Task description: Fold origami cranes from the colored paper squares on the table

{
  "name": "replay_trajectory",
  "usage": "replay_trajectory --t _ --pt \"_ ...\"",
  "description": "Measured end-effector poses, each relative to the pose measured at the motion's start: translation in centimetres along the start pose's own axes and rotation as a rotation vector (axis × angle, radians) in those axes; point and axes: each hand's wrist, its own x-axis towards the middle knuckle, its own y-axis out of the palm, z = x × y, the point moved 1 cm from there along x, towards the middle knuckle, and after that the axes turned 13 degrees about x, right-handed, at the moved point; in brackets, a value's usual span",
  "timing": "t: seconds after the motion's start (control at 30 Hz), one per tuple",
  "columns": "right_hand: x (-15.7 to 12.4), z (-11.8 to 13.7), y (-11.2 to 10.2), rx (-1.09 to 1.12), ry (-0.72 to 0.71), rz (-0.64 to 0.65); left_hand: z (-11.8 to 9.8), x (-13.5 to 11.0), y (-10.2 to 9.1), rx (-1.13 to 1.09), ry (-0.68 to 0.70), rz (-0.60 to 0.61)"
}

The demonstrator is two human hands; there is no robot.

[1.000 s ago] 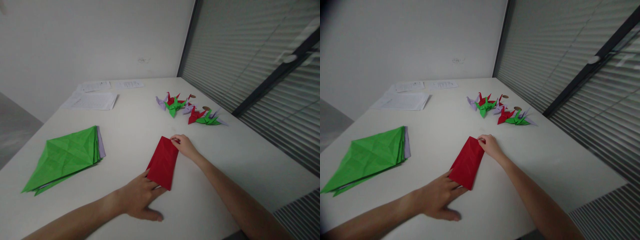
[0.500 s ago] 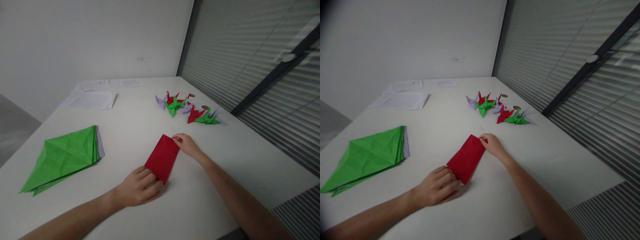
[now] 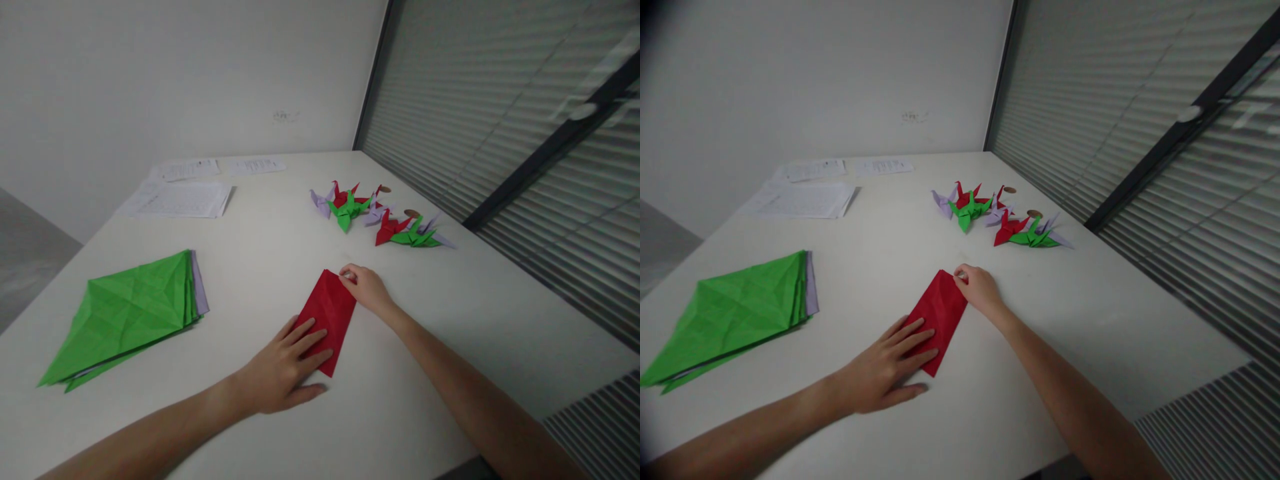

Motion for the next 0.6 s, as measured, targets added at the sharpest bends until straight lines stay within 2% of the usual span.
replay_trajectory --t 0.17,0.37,0.6 --pt "0.0 0.2 0.3 -0.033 0.022 -0.033 0.1 0.1 -0.4 0.018 0.004 0.057" --pt "-0.1 0.0 0.4 -0.027 -0.109 -0.029 0.3 0.2 -0.4 -0.021 0.018 0.022" --pt "-0.4 -0.9 0.0 0.108 -0.094 0.017 0.4 0.4 -0.4 -0.042 0.000 -0.031"
